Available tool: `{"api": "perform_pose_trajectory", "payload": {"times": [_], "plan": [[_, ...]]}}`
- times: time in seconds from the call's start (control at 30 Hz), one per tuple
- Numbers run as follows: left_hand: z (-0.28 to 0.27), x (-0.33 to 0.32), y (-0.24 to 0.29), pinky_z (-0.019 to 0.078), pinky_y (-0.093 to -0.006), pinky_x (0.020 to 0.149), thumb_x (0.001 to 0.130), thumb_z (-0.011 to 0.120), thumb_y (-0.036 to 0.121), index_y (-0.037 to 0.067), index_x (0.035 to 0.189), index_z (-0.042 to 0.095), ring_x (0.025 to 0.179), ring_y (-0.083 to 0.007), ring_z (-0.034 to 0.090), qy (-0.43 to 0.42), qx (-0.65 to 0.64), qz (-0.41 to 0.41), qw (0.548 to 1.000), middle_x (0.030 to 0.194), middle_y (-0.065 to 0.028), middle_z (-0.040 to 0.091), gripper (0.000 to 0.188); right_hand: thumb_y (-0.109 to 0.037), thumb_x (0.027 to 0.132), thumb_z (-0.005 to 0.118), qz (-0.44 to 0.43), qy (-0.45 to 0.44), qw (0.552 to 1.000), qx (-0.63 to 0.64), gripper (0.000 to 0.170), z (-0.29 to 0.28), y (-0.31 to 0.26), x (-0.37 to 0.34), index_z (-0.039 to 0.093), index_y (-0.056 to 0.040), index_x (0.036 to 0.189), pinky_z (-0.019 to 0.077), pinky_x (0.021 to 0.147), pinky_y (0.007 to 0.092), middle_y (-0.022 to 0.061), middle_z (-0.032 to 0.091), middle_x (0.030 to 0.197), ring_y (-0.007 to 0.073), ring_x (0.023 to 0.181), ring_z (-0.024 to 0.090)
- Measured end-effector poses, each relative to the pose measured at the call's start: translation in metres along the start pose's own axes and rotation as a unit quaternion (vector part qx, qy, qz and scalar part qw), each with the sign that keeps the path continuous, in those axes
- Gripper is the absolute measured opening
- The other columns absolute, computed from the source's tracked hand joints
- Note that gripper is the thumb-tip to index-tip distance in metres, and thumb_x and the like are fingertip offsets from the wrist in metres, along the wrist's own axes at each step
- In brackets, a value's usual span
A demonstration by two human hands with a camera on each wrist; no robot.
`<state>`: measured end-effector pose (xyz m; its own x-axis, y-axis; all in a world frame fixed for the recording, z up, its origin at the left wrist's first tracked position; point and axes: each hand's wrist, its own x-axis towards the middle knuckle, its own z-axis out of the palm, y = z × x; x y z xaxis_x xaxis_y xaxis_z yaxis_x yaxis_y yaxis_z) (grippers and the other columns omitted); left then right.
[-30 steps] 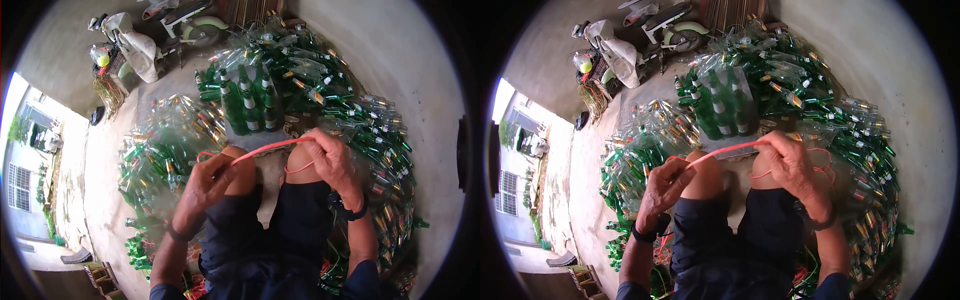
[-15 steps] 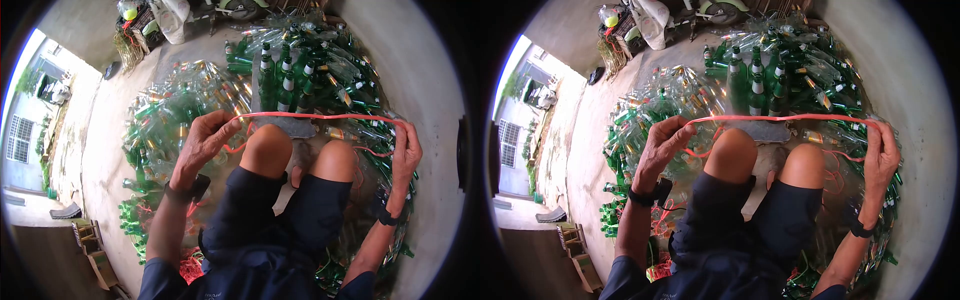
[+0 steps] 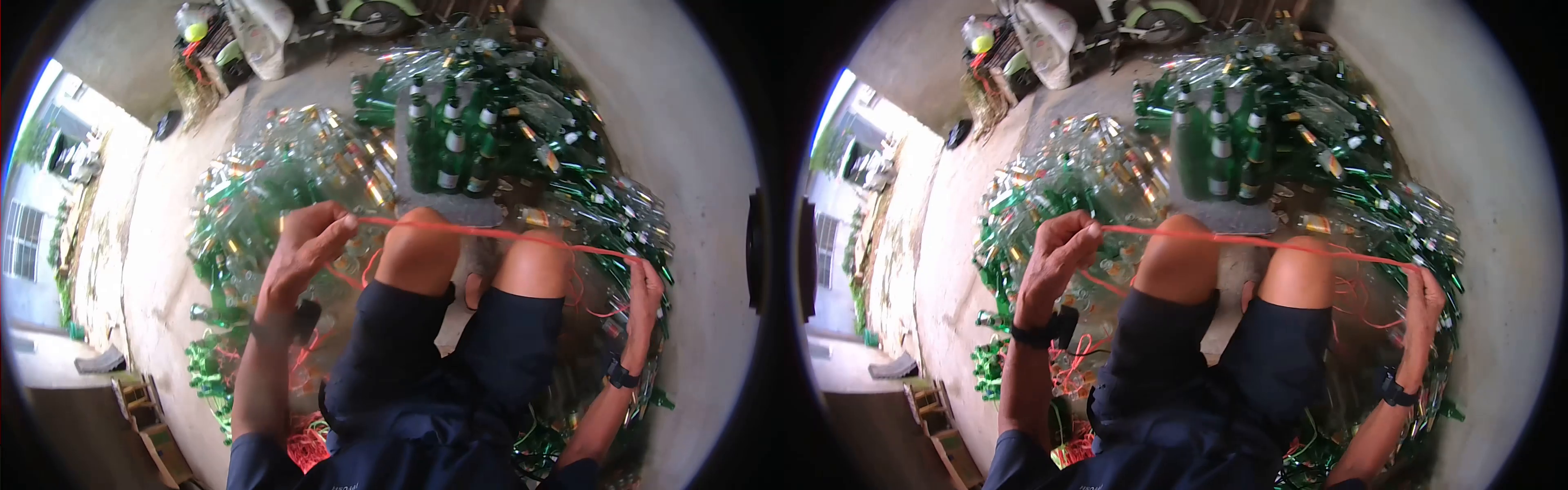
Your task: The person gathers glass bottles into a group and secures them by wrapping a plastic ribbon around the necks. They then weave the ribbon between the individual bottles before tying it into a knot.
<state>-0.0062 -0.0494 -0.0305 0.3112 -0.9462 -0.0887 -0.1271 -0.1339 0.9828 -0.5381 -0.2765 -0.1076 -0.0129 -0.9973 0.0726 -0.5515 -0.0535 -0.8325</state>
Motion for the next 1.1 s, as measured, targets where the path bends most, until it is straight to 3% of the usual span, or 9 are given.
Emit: {"api": "perform_pose_trajectory", "payload": {"times": [0.2,0.33,0.4,0.47,0.57,0.63,0.77,0.97,1.1], "plan": [[0.004,-0.013,-0.003,0.0312,-0.025,0.053,0.101,0.067,0.03,0.007,0.08,0.055,0.057,-0.0047,0.038,-0.004,-0.004,-0.012,1.0,0.065,0.0057,0.046,0.034,-0.012,0.099,0.062,-0.012,0.075,0.996,-0.044,0.017,0.003,0.048,-0.011,0.076,-0.0008,0.099,0.0408,0.066,0.0258,-0.0031,0.065,0.08,0.0055,0.074,0.051],[0.025,-0.023,0.008,0.03,-0.0241,0.053,0.1,0.069,0.029,0.006,0.081,0.057,0.057,-0.0043,0.038,-0.024,-0.02,-0.009,0.999,0.066,0.0054,0.047,0.032,-0.015,0.097,0.064,0.032,0.055,0.996,-0.065,0.017,0.003,0.075,-0.023,0.075,-0.0022,0.097,0.0426,0.066,0.0289,0.0027,0.064,0.077,0.0093,0.073,0.053],[0.046,-0.03,0.028,0.0296,-0.0234,0.053,0.1,0.07,0.027,0.005,0.085,0.061,0.058,-0.004,0.04,-0.009,-0.034,-0.052,0.998,0.068,0.0055,0.049,0.028,-0.019,0.097,0.064,0.063,0.0,0.985,-0.162,0.018,0.0,0.102,-0.021,0.074,-0.0037,0.098,0.0449,0.066,0.0327,0.0061,0.065,0.076,0.0146,0.072,0.056],[0.056,-0.033,0.026,0.0313,-0.0224,0.054,0.099,0.07,0.025,0.003,0.089,0.063,0.058,-0.0029,0.042,-0.015,-0.027,-0.036,0.999,0.069,0.0054,0.052,0.025,-0.017,0.093,0.069,-0.008,-0.013,0.993,-0.12,0.025,0.012,0.103,-0.038,0.067,-0.0048,0.115,0.0532,0.075,0.0437,0.0182,0.069,0.096,0.0308,0.082,0.068],[0.075,-0.035,0.03,0.032,-0.0222,0.054,0.099,0.07,0.023,0.002,0.088,0.065,0.059,-0.003,0.042,-0.047,-0.003,-0.004,0.999,0.069,0.0055,0.053,0.024,-0.01,0.091,0.071,-0.022,-0.061,0.984,-0.167,0.033,0.022,0.087,-0.048,0.063,-0.0021,0.122,0.055,0.083,0.0379,0.0141,0.069,0.107,0.0258,0.096,0.068],[0.084,-0.037,0.031,0.0314,-0.0213,0.055,0.097,0.072,0.022,0.001,0.09,0.066,0.061,-0.0017,0.042,-0.074,-0.01,-0.015,0.997,0.071,0.0059,0.055,0.023,-0.006,0.089,0.069,-0.104,-0.09,0.959,-0.249,0.036,0.021,0.041,-0.057,0.061,-0.0031,0.124,0.0546,0.085,0.0395,0.0166,0.065,0.112,0.0328,0.102,0.066],[0.103,-0.037,0.034,0.0316,-0.0206,0.057,0.097,0.073,0.021,0.001,0.091,0.068,0.064,-0.001,0.042,-0.107,0.004,-0.03,0.994,0.074,0.0065,0.058,0.022,-0.003,0.087,0.067,-0.127,-0.056,0.966,-0.217,0.037,0.014,-0.046,-0.061,0.062,-0.0047,0.123,0.0543,0.086,0.0415,0.0165,0.063,0.11,0.0366,0.103,0.065],[0.122,-0.043,0.033,0.0335,-0.0203,0.058,0.097,0.073,0.023,0.001,0.09,0.068,0.064,-0.0021,0.045,-0.108,0.009,-0.031,0.994,0.072,0.0059,0.057,0.024,-0.011,0.088,0.068,-0.284,-0.183,0.922,-0.189,0.026,0.036,-0.124,-0.045,0.067,-0.0057,0.114,0.0553,0.084,0.0446,0.0134,0.064,0.107,0.0355,0.098,0.066],[0.125,-0.048,0.042,0.0344,-0.0208,0.057,0.097,0.073,0.024,0.001,0.09,0.068,0.063,-0.0029,0.046,-0.115,0.003,-0.037,0.993,0.069,0.0044,0.057,0.025,-0.01,0.082,0.066,-0.491,-0.207,0.832,-0.153,0.012,0.059,-0.16,-0.059,0.064,-0.0055,0.093,0.0565,0.08,0.0401,0.0089,0.063,0.098,0.028,0.094,0.066]]}}
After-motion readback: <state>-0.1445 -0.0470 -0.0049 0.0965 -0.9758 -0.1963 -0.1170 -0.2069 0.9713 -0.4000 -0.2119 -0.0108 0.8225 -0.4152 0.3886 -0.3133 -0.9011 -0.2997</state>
